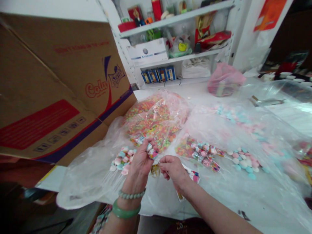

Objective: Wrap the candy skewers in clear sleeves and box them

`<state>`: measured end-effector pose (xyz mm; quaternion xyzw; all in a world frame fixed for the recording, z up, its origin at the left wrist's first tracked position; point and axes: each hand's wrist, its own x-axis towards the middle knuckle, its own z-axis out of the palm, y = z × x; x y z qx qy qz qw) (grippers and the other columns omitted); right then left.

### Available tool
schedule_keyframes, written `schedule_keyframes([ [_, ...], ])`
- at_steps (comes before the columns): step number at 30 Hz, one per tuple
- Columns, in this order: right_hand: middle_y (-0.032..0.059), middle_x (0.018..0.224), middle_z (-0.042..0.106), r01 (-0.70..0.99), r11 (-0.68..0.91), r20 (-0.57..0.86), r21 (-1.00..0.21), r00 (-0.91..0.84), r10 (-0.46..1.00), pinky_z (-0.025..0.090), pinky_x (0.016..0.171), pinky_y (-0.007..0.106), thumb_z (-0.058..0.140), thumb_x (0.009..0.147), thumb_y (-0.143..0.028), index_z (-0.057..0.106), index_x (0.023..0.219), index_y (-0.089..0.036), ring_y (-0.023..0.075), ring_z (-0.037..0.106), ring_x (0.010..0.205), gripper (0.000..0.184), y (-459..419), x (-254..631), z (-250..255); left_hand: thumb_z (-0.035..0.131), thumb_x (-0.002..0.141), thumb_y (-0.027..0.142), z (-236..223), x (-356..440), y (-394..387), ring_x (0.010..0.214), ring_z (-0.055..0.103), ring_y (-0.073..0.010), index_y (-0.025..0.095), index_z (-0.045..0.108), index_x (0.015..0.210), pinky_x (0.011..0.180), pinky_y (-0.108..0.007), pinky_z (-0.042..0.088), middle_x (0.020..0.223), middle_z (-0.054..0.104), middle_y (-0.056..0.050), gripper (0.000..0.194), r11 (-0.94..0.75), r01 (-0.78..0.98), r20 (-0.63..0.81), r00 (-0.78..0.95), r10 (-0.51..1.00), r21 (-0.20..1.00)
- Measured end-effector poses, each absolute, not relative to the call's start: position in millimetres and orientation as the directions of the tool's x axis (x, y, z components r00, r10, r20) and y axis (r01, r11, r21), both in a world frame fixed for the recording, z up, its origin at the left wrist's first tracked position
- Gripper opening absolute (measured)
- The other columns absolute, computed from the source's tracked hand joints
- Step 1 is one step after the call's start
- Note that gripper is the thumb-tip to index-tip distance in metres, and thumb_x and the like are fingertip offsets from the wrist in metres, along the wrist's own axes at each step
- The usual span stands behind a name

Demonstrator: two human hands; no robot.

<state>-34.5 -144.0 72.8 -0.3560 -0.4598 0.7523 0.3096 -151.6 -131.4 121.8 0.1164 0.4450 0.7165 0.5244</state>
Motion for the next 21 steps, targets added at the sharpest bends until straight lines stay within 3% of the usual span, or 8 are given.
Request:
schedule_keyframes([
  [2, -0.0069, 0.051, 0.042, -0.302, -0.653, -0.291, -0.695, -0.713, 0.638, 0.018, 0.040, 0.020, 0.065, 0.067, -0.025, 0.052, 0.070, -0.016, 0.0044, 0.029, 0.039, 0.015, -141.9, -38.4, 72.1, 0.070, 0.075, 0.035, 119.5, -150.7, -133.1, 0.046, 0.047, -0.0061, 0.015, 0.056, 0.078, 0.043, -0.018, 0.037, 0.060, 0.052, 0.004, 0.025, -0.049, -0.653, -0.304, -0.417, 0.857, 0.756],
  [4, -0.0081, 0.051, 0.041, -0.369, -0.769, -0.242, -0.522, -0.800, 0.549, 0.014, 0.040, 0.019, 0.070, 0.063, -0.022, 0.052, 0.072, -0.015, 0.0023, 0.027, 0.039, 0.021, -140.1, -37.4, 70.8, 0.068, 0.077, 0.036, 117.1, -153.3, -134.9, 0.046, 0.047, -0.0064, 0.015, 0.056, 0.079, 0.043, -0.018, 0.038, 0.061, 0.052, 0.003, 0.024, -0.019, -0.681, -0.329, -0.378, 0.865, 0.732],
  [6, -0.0092, 0.050, 0.041, -0.375, -0.816, -0.239, -0.440, -0.827, 0.509, 0.011, 0.039, 0.018, 0.073, 0.062, -0.021, 0.053, 0.074, -0.014, 0.0008, 0.023, 0.038, 0.024, -138.3, -32.8, 68.7, 0.065, 0.079, 0.034, 114.9, -158.5, -135.9, 0.048, 0.049, -0.0078, 0.014, 0.056, 0.078, 0.045, -0.020, 0.041, 0.061, 0.053, 0.002, 0.022, 0.028, -0.730, -0.377, -0.319, 0.870, 0.683],
  [10, -0.0110, 0.046, 0.039, -0.287, -0.812, -0.361, -0.508, -0.785, 0.503, 0.005, 0.037, 0.018, 0.072, 0.062, -0.025, 0.054, 0.075, -0.014, 0.0001, 0.019, 0.034, 0.025, -136.9, -28.7, 65.0, 0.065, 0.079, 0.025, 110.4, -164.0, -133.9, 0.051, 0.053, -0.0097, 0.014, 0.056, 0.074, 0.050, -0.022, 0.046, 0.060, 0.054, 0.002, 0.015, -0.031, -0.735, -0.378, -0.384, 0.842, 0.677],
  [13, -0.0103, 0.044, 0.041, -0.299, -0.709, -0.363, -0.639, -0.695, 0.620, 0.007, 0.036, 0.019, 0.071, 0.063, -0.029, 0.052, 0.073, -0.016, 0.0014, 0.023, 0.033, 0.025, -137.2, -37.3, 66.5, 0.068, 0.076, 0.026, 106.4, -154.3, -132.3, 0.047, 0.050, -0.0079, 0.015, 0.056, 0.078, 0.044, -0.019, 0.041, 0.061, 0.053, 0.004, 0.016, -0.047, -0.683, -0.356, -0.437, 0.826, 0.729],
  [17, -0.0093, 0.044, 0.043, -0.378, -0.599, -0.328, -0.705, -0.576, 0.749, 0.008, 0.036, 0.020, 0.069, 0.063, -0.033, 0.051, 0.069, -0.016, 0.0016, 0.023, 0.033, 0.025, -136.1, -43.3, 69.8, 0.070, 0.075, 0.029, 102.5, -142.5, -134.7, 0.049, 0.052, -0.0076, 0.016, 0.057, 0.083, 0.046, -0.019, 0.043, 0.065, 0.056, 0.003, 0.019, 0.043, -0.723, -0.407, -0.337, 0.849, 0.689],
  [21, -0.0109, 0.042, 0.039, -0.249, -0.621, -0.395, -0.744, -0.586, 0.708, 0.006, 0.036, 0.020, 0.065, 0.063, -0.032, 0.054, 0.072, -0.016, 0.0021, 0.019, 0.033, 0.021, -139.2, -34.3, 66.9, 0.064, 0.080, 0.025, 101.2, -155.8, -137.5, 0.059, 0.059, -0.0136, 0.015, 0.058, 0.079, 0.054, -0.025, 0.049, 0.067, 0.059, -0.001, 0.011, 0.082, -0.768, -0.439, -0.271, 0.857, 0.635],
])
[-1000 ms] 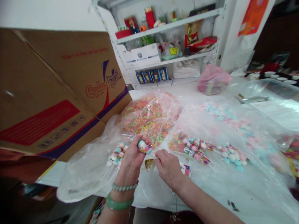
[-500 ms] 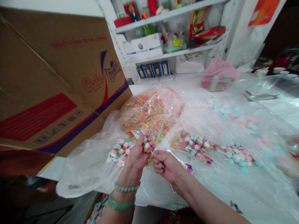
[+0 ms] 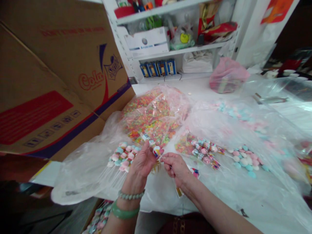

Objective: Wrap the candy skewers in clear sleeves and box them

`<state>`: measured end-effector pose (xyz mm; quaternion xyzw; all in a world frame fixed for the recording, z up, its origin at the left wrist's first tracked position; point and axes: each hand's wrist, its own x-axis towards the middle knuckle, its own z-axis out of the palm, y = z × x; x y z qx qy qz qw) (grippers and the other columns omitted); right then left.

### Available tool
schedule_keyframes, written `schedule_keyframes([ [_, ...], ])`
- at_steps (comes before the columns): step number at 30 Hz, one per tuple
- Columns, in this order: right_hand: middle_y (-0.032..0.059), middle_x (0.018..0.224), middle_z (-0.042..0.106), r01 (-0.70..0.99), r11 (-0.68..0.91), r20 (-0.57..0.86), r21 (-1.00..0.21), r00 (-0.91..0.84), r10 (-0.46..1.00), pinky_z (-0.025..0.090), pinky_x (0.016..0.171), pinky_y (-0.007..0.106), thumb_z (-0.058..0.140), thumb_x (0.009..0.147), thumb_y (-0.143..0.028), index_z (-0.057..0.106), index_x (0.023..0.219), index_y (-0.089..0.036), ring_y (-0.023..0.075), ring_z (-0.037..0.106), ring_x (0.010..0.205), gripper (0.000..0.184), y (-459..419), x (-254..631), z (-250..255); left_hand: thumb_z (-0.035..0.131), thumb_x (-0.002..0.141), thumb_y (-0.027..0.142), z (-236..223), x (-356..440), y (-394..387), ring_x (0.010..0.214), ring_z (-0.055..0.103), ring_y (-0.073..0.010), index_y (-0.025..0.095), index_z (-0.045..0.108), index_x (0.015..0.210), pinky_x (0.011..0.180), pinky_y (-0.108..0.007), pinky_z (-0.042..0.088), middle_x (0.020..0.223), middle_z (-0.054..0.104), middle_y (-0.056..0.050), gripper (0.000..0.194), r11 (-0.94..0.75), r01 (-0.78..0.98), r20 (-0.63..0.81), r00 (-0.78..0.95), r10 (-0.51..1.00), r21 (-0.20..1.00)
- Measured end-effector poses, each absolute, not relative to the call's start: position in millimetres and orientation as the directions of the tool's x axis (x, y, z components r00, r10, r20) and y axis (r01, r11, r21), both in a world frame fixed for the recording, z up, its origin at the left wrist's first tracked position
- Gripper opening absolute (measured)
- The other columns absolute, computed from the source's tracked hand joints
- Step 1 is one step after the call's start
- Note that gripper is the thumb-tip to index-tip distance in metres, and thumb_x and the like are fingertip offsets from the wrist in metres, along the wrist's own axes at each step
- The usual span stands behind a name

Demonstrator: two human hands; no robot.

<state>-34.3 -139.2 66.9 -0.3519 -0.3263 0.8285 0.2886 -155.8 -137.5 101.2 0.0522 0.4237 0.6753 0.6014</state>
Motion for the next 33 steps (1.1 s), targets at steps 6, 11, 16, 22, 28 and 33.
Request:
schedule_keyframes([
  [6, -0.0071, 0.048, 0.045, 0.031, -0.436, -0.383, -0.899, -0.536, 0.752, 0.020, 0.040, 0.020, 0.055, 0.065, -0.027, 0.057, 0.065, -0.016, 0.0047, 0.032, 0.040, 0.011, -154.5, -30.0, 58.8, 0.059, 0.083, 0.017, 96.8, -180.9, -141.8, 0.050, 0.052, -0.0089, 0.015, 0.058, 0.082, 0.049, -0.021, 0.045, 0.060, 0.053, 0.003, 0.001, -0.063, -0.789, -0.469, -0.425, 0.775, 0.611],
  [11, -0.0067, 0.049, 0.044, 0.114, -0.236, -0.262, -0.965, -0.412, 0.872, 0.029, 0.044, 0.021, 0.053, 0.064, -0.023, 0.057, 0.066, -0.017, 0.0079, 0.038, 0.044, 0.008, -152.4, -36.9, 53.8, 0.064, 0.080, 0.026, 80.1, -159.6, -151.8, 0.048, 0.050, -0.0085, 0.016, 0.055, 0.076, 0.047, -0.020, 0.042, 0.060, 0.052, 0.004, 0.014, -0.061, -0.738, -0.399, -0.431, 0.809, 0.672],
  [16, -0.0036, 0.062, 0.056, 0.221, 0.073, 0.010, -0.973, -0.272, 0.962, 0.042, 0.055, 0.024, 0.051, 0.076, -0.022, 0.059, 0.095, -0.019, 0.0130, 0.053, 0.057, 0.020, -153.9, -42.3, 46.7, 0.074, 0.069, 0.026, 68.3, -142.9, -160.7, 0.061, 0.055, -0.0091, 0.015, 0.055, 0.075, 0.059, -0.020, 0.047, 0.066, 0.057, 0.002, 0.022, -0.024, -0.724, -0.352, -0.364, 0.863, 0.690],
  [22, 0.0129, 0.108, 0.065, 0.396, 0.617, 0.491, -0.680, -0.378, 0.785, 0.050, 0.083, 0.038, 0.038, 0.088, -0.015, 0.042, 0.133, -0.017, 0.0229, 0.062, 0.095, 0.045, -169.3, -35.8, 26.8, 0.078, 0.064, 0.033, 58.7, -154.3, -178.5, 0.052, 0.051, -0.0079, 0.014, 0.057, 0.073, 0.050, -0.020, 0.043, 0.062, 0.057, 0.002, 0.030, 0.144, -0.728, -0.474, -0.270, 0.838, 0.670],
  [28, 0.0133, 0.105, 0.065, 0.418, 0.752, 0.549, -0.510, -0.515, 0.658, 0.053, 0.084, 0.040, 0.034, 0.089, -0.012, 0.032, 0.142, -0.017, 0.0242, 0.062, 0.094, 0.053, -181.1, -36.8, 13.5, 0.080, 0.058, 0.031, 38.9, -145.9, -191.9, 0.040, 0.036, -0.0031, 0.015, 0.050, 0.064, 0.040, -0.017, 0.028, 0.048, 0.044, 0.008, 0.035, 0.130, -0.719, -0.485, -0.313, 0.817, 0.683],
  [33, 0.0133, 0.105, 0.064, 0.447, 0.775, 0.535, -0.446, -0.561, 0.631, 0.051, 0.087, 0.041, 0.033, 0.089, -0.007, 0.030, 0.143, -0.016, 0.0236, 0.062, 0.095, 0.055, -184.7, -27.7, 7.8, 0.079, 0.063, 0.029, 32.2, -152.0, -203.7, 0.038, 0.036, -0.0032, 0.014, 0.052, 0.068, 0.039, -0.016, 0.025, 0.048, 0.045, 0.008, 0.031, 0.185, -0.710, -0.531, -0.302, 0.792, 0.680],
])
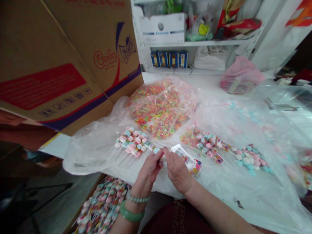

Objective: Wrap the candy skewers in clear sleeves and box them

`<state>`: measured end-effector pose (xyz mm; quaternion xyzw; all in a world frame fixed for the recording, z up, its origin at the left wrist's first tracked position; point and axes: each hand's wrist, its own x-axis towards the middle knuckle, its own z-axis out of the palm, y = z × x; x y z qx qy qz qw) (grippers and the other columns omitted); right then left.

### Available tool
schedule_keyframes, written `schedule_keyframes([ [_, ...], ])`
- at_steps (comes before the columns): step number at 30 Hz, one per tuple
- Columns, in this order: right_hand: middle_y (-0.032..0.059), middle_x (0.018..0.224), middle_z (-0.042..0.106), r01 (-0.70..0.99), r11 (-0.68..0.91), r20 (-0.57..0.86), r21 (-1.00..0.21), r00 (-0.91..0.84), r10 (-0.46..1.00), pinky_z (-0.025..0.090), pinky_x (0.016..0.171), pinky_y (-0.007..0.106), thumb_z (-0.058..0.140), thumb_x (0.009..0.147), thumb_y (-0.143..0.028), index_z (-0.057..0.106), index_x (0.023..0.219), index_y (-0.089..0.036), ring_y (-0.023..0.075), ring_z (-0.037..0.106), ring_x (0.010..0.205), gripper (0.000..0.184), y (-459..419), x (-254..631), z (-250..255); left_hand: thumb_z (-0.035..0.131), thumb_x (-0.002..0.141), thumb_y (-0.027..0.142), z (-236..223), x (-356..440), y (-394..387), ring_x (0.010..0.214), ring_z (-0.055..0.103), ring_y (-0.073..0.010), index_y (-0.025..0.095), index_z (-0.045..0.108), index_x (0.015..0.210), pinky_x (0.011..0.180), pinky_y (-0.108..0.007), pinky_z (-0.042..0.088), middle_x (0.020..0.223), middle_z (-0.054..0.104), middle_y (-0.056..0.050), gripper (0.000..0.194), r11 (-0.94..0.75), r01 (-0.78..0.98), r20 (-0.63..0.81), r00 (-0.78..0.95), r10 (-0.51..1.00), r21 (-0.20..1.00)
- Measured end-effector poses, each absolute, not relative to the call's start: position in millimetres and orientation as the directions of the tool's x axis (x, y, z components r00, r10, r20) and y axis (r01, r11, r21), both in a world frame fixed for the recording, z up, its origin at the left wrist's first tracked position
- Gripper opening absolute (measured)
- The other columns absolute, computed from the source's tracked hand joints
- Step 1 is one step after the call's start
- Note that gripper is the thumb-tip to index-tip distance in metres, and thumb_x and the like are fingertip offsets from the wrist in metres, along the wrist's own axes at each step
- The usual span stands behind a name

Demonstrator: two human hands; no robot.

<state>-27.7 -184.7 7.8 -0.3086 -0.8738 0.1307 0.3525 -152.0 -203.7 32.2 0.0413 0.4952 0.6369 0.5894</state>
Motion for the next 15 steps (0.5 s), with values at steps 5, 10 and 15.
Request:
schedule_keyframes([
  [5, 0.0136, 0.108, 0.065, 0.433, 0.767, 0.552, -0.474, -0.532, 0.642, 0.051, 0.087, 0.041, 0.034, 0.089, -0.010, 0.039, 0.138, -0.016, 0.0239, 0.062, 0.098, 0.050, -185.9, -26.3, 1.3, 0.072, 0.071, 0.021, 38.1, -148.8, -207.3, 0.039, 0.033, -0.0025, 0.015, 0.047, 0.064, 0.041, -0.015, 0.028, 0.045, 0.038, 0.008, 0.026, 0.224, -0.860, -0.601, -0.114, 0.791, 0.458],
  [10, 0.0098, 0.103, 0.065, 0.433, 0.598, 0.418, -0.674, -0.444, 0.792, 0.053, 0.079, 0.036, 0.037, 0.089, -0.016, 0.044, 0.134, -0.018, 0.0210, 0.063, 0.090, 0.046, -178.8, -29.1, 7.1, 0.071, 0.070, 0.035, 41.3, -128.9, -214.8, 0.033, 0.023, -0.0033, 0.015, 0.055, 0.075, 0.036, -0.017, 0.017, 0.039, 0.031, 0.011, 0.025, 0.250, -0.756, -0.529, -0.148, 0.835, 0.605],
  [15, 0.0060, 0.082, 0.060, 0.301, 0.640, 0.402, -0.707, -0.575, 0.713, 0.048, 0.068, 0.028, 0.037, 0.091, -0.017, 0.064, 0.108, -0.020, 0.0173, 0.057, 0.076, 0.032, -174.0, -28.7, 14.0, 0.071, 0.070, 0.036, 43.2, -142.5, -223.3, 0.033, 0.017, -0.0034, 0.017, 0.059, 0.104, 0.037, -0.017, 0.012, 0.039, 0.028, 0.013, 0.040, 0.302, -0.639, -0.471, -0.108, 0.875, 0.708],
])
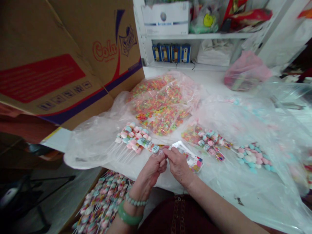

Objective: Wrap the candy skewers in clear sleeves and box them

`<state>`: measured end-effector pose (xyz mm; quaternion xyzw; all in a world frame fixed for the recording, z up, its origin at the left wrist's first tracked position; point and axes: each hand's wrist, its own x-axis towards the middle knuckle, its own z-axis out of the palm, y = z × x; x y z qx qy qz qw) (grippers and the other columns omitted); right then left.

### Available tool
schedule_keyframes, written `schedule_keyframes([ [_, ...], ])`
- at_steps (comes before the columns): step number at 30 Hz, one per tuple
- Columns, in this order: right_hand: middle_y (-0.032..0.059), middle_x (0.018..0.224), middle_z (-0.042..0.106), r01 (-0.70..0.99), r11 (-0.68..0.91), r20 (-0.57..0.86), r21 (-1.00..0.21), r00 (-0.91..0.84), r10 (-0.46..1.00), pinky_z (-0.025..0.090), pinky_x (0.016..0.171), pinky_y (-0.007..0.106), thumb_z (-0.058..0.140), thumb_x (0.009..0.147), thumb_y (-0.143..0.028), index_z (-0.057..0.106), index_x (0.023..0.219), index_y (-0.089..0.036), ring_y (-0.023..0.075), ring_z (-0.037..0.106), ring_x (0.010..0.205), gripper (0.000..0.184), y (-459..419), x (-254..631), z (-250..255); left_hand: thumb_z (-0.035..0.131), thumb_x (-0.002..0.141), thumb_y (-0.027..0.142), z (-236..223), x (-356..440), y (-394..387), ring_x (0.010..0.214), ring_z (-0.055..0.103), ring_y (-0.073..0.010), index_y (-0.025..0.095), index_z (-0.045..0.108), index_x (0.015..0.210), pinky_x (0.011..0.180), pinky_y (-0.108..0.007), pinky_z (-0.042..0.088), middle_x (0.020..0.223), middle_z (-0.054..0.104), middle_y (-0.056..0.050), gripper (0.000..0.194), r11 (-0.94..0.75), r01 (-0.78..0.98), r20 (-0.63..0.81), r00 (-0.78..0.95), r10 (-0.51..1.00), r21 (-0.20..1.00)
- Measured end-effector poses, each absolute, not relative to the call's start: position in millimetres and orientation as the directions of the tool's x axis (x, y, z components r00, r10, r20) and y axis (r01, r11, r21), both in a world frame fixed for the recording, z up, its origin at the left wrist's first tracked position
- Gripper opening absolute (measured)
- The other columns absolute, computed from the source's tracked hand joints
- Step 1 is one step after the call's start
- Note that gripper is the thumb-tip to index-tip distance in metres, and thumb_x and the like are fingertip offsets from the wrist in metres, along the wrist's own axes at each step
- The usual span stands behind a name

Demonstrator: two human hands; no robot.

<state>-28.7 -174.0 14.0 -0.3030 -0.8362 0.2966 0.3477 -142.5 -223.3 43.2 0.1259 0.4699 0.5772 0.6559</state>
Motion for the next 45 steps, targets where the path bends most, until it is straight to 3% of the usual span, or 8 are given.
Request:
schedule_keyframes([
  [10, 0.0014, 0.076, 0.056, 0.205, 0.390, 0.209, -0.898, -0.580, 0.787, 0.045, 0.067, 0.026, 0.044, 0.090, -0.018, 0.065, 0.087, -0.020, 0.0142, 0.054, 0.069, 0.021, -186.3, -36.4, 30.3, 0.061, 0.078, 0.051, 30.9, -166.2, -235.1, 0.083, 0.059, -0.0186, 0.012, 0.071, 0.095, 0.074, -0.028, 0.046, 0.094, 0.066, -0.012, 0.043, 0.184, -0.566, -0.353, -0.206, 0.913, 0.804],
  [18, 0.0114, 0.085, 0.060, 0.507, 0.720, 0.348, -0.474, -0.643, 0.682, 0.043, 0.074, 0.036, 0.042, 0.089, -0.015, 0.062, 0.100, -0.015, 0.0222, 0.053, 0.079, 0.023, -205.0, -48.5, 19.8, 0.064, 0.075, 0.029, 17.1, -130.9, -223.1, 0.076, 0.059, -0.0131, 0.012, 0.070, 0.079, 0.079, -0.023, 0.045, 0.075, 0.066, -0.003, 0.018, -0.006, -0.679, -0.435, -0.478, 0.763, 0.735],
  [22, 0.0031, 0.068, 0.052, 0.274, 0.090, -0.084, -0.957, -0.563, 0.822, 0.041, 0.063, 0.028, 0.048, 0.083, -0.018, 0.057, 0.075, -0.017, 0.0148, 0.049, 0.063, 0.012, -195.7, -54.9, 18.7, 0.072, 0.069, 0.032, 27.4, -130.9, -226.4, 0.062, 0.056, -0.0096, 0.013, 0.068, 0.084, 0.059, -0.020, 0.046, 0.074, 0.064, -0.001, 0.024, 0.059, -0.825, -0.548, -0.318, 0.774, 0.562],
  [25, -0.0044, 0.054, 0.040, 0.111, -0.369, -0.348, -0.923, -0.649, 0.676, 0.036, 0.047, 0.022, 0.045, 0.083, -0.027, 0.051, 0.070, -0.018, 0.0090, 0.036, 0.044, 0.017, -190.1, -59.2, 16.2, 0.076, 0.065, 0.031, 33.2, -138.7, -235.9, 0.047, 0.045, -0.0042, 0.014, 0.067, 0.097, 0.043, -0.018, 0.035, 0.073, 0.063, 0.001, 0.037, 0.124, -0.810, -0.540, -0.260, 0.801, 0.573],
  [28, -0.0078, 0.049, 0.034, 0.131, -0.418, -0.381, -0.899, -0.706, 0.597, 0.033, 0.042, 0.021, 0.044, 0.084, -0.035, 0.050, 0.069, -0.018, 0.0074, 0.027, 0.037, 0.023, -190.6, -57.9, 13.0, 0.075, 0.067, 0.034, 33.4, -148.1, -246.3, 0.062, 0.055, -0.0095, 0.014, 0.067, 0.098, 0.057, -0.021, 0.044, 0.082, 0.066, -0.003, 0.038, 0.181, -0.675, -0.459, -0.259, 0.850, 0.715],
  [34, 0.0069, 0.086, 0.062, 0.382, 0.150, -0.131, -0.912, -0.616, 0.777, 0.042, 0.076, 0.030, 0.045, 0.086, -0.020, 0.062, 0.084, -0.019, 0.0187, 0.054, 0.083, 0.016, -175.3, -47.8, 32.5, 0.068, 0.072, 0.040, 26.2, -170.4, -256.4, 0.074, 0.062, -0.0149, 0.013, 0.061, 0.067, 0.063, -0.023, 0.046, 0.080, 0.067, -0.006, 0.028, 0.184, -0.388, -0.363, -0.463, 0.808, 0.903],
  [38, 0.0136, 0.105, 0.060, 0.632, 0.684, 0.153, -0.365, -0.684, 0.714, 0.036, 0.085, 0.035, 0.043, 0.088, -0.012, 0.064, 0.102, -0.017, 0.0251, 0.047, 0.099, 0.026, -130.4, -57.0, 37.5, 0.061, 0.074, 0.051, 21.5, -178.5, -258.8, 0.031, 0.037, -0.0054, 0.015, 0.054, 0.071, 0.034, -0.020, 0.026, 0.051, 0.053, 0.004, 0.036, 0.404, -0.487, -0.562, -0.234, 0.793, 0.774],
  [45, 0.0115, 0.106, 0.060, 0.624, 0.778, 0.086, -0.078, -0.773, 0.629, 0.037, 0.082, 0.032, 0.049, 0.088, -0.016, 0.068, 0.091, -0.016, 0.0241, 0.046, 0.100, 0.019, -81.2, -60.9, 20.6, 0.068, 0.065, 0.050, 7.8, -179.4, -265.0, 0.028, 0.020, -0.0011, 0.015, 0.053, 0.080, 0.031, -0.017, 0.010, 0.044, 0.045, 0.009, 0.041, 0.443, -0.647, -0.662, -0.129, 0.739, 0.621],
])
